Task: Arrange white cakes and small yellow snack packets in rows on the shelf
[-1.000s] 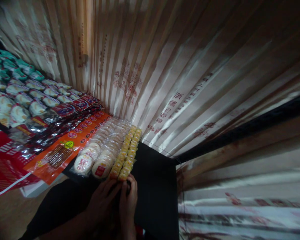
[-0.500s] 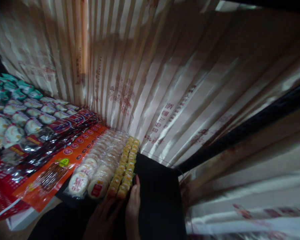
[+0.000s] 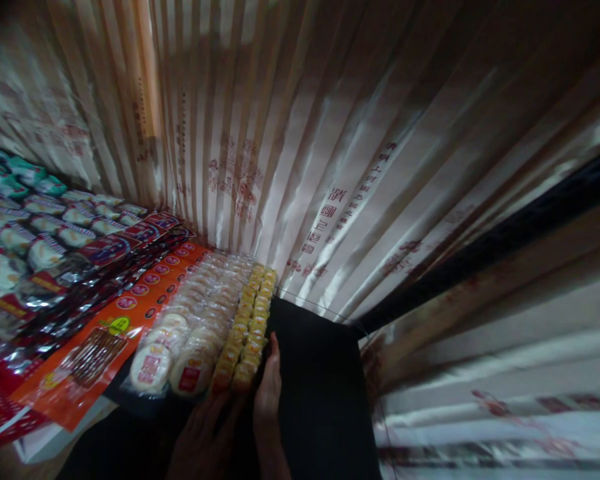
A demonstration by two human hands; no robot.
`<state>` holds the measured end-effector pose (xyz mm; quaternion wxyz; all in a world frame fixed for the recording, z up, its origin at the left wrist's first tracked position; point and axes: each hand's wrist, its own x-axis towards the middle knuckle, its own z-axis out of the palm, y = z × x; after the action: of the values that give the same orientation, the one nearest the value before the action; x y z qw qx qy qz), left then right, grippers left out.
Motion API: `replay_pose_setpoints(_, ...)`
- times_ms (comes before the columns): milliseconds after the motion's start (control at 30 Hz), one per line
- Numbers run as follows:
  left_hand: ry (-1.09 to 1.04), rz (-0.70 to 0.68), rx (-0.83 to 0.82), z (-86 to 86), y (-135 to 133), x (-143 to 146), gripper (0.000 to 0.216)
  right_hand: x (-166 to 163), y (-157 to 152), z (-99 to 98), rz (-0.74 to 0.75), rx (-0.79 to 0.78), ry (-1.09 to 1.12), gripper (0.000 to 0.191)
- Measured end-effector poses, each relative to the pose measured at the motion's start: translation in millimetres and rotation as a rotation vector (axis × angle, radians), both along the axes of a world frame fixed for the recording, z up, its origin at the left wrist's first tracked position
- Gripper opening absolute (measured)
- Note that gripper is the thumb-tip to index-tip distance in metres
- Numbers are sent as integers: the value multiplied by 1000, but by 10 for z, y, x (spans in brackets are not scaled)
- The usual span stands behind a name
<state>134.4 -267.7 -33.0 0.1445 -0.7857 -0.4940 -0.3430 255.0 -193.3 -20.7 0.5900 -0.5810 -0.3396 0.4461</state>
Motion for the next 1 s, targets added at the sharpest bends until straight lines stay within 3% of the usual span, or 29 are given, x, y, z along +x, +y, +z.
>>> replay_pose_setpoints(200,38,0,-1,-17,4,-35,33,-65,121,61,124,-5,146,68)
replay_pose_setpoints(300,63,-17,4,-80,4,-28,33,-36,186,103,99,-17,213,67)
replay_pose_setpoints(433,-59,54,22,-171,5,56,30,28,377,182,37,-55,204,68)
replay_pose_setpoints(600,-164,83,25,-254,-5,138,30,-23,513,179,142,-79,332,69)
replay_pose_setpoints(800,-159,50,-1,-233,-7,113,32,-52,382,130,69,-29,343,67)
replay_pose_setpoints(1000,-73,22,68,-59,14,40,34,-36,-75,110,-119,-37,231,69)
